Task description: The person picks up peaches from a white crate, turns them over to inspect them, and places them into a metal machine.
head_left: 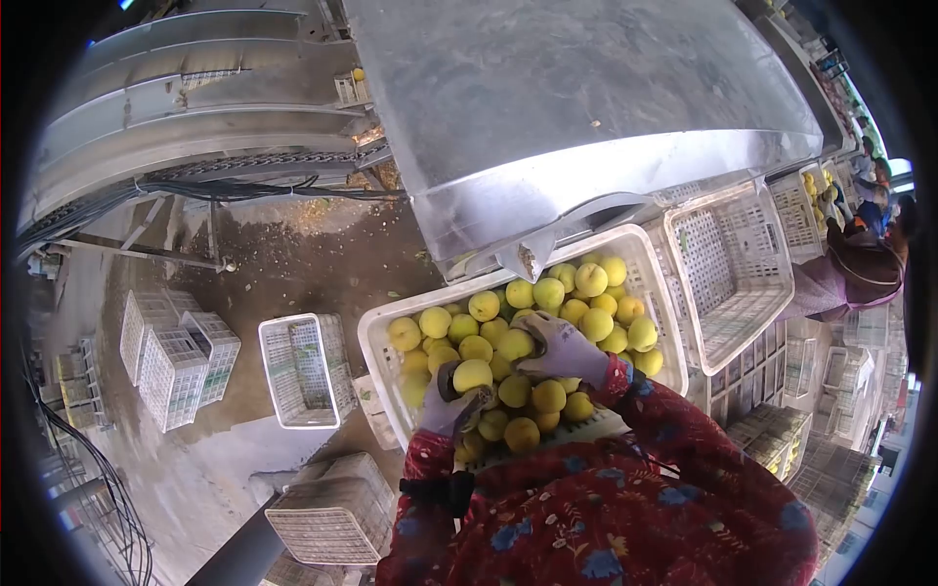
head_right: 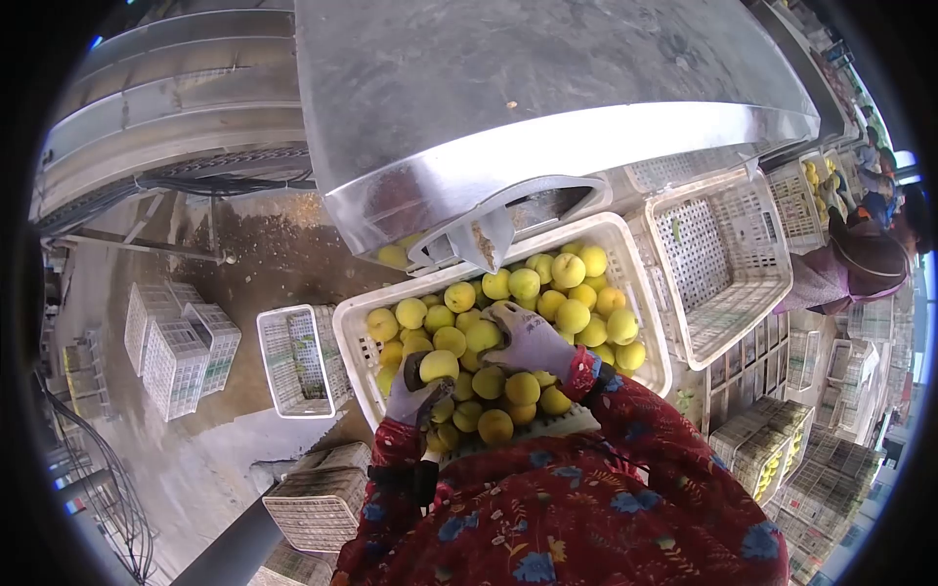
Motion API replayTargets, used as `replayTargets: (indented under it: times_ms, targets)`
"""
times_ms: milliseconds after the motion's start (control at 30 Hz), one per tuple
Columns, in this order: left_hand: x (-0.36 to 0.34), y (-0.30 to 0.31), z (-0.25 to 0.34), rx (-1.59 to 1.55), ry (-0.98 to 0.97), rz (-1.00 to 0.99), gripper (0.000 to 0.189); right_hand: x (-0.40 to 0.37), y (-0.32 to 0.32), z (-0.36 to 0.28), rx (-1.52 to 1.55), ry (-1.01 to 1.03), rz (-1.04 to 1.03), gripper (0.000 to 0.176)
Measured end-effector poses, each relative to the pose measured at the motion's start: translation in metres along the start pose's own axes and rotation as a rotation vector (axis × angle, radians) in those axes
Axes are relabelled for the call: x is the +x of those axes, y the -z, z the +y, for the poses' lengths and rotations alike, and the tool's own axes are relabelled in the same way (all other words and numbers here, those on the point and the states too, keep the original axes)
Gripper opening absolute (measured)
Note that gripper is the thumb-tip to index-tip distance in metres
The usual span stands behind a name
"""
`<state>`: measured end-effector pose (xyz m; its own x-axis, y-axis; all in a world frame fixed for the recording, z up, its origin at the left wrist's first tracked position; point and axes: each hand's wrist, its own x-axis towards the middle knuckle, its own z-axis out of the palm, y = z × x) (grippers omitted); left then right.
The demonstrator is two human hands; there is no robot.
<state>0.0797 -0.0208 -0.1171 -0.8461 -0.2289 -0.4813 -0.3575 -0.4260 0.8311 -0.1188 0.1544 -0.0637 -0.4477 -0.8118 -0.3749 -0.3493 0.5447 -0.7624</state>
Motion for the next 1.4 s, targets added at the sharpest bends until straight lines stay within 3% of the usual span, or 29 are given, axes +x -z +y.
replayTargets:
  times_ms: [33,133,167,267,300,400,500,600,700,800,833,933,1000,1067,1167,1233,1300,1333,1367,1400]
  targets:
    - [-0.005,-0.003,0.008,-0.206,0.013,-0.021,0.053,-0.004,0.006,-0.008,0.29,-0.005,0.01,0.066]
    - [-0.017,-0.036,0.032,-0.766,-0.085,-0.074,0.057,-0.019,0.007,-0.046,0.564,-0.022,0.089,0.071]
    - [-0.016,-0.035,0.028,-0.849,-0.1,-0.08,0.06,-0.023,0.01,-0.052,0.511,0.219,0.202,0.073]
    - [-0.017,-0.045,0.039,-0.766,-0.182,-0.048,0.068,-0.042,0.013,-0.052,0.474,0.149,0.273,0.072]
    - [-0.017,-0.046,0.043,-0.794,-0.173,-0.027,0.07,-0.046,0.022,-0.066,0.35,0.057,0.302,0.077]
    - [-0.015,-0.045,0.059,-0.752,-0.083,0.066,0.068,-0.055,0.034,-0.086,0.243,0.044,0.363,0.073]
    - [-0.013,-0.054,0.091,-0.585,-0.203,-0.008,0.071,-0.045,0.043,-0.096,0.054,0.168,0.488,0.069]
    - [-0.012,-0.059,0.109,-0.448,-0.342,-0.029,0.077,-0.005,0.046,-0.085,-0.003,0.093,0.817,0.066]
    - [-0.009,-0.062,0.116,-0.504,-0.366,-0.04,0.072,0.072,0.059,-0.051,-0.343,0.037,0.814,0.062]
    - [-0.008,-0.063,0.111,-0.475,-0.369,0.071,0.065,0.059,0.072,-0.058,-0.341,0.215,0.938,0.06]
    - [-0.007,-0.062,0.108,-0.482,-0.371,0.079,0.063,0.038,0.078,-0.088,-0.029,0.114,0.876,0.064]
    - [-0.001,-0.065,0.111,-0.441,-0.419,0.073,0.061,-0.014,0.072,-0.088,0.153,0.234,0.514,0.066]
    - [0.006,-0.072,0.106,-0.375,-0.475,0.065,0.061,-0.027,0.051,-0.092,0.067,0.349,0.472,0.068]
    - [0.02,-0.075,0.09,-0.28,-0.561,0.055,0.062,-0.029,0.037,-0.093,-0.005,0.383,0.529,0.067]
    - [0.019,-0.088,0.106,-0.243,-0.518,0.103,0.067,-0.022,0.029,-0.09,-0.103,0.344,0.679,0.066]
    - [0.015,-0.086,0.111,-0.323,-0.448,0.116,0.065,-0.009,0.03,-0.085,-0.004,0.239,0.719,0.067]
    - [0.013,-0.064,0.093,-0.162,-0.363,0.104,0.062,0.017,0.048,-0.088,-0.032,0.103,0.744,0.059]
    - [0.009,-0.055,0.085,-0.08,-0.31,0.096,0.061,0.041,0.054,-0.074,-0.19,-0.04,0.644,0.05]
    - [0.007,-0.051,0.084,0.408,-0.272,0.074,0.058,0.06,0.055,-0.049,-0.353,0.103,0.714,0.045]
    - [0.008,-0.053,0.074,0.61,-0.261,-0.01,0.058,0.07,0.055,-0.032,-0.519,0.25,0.782,0.041]
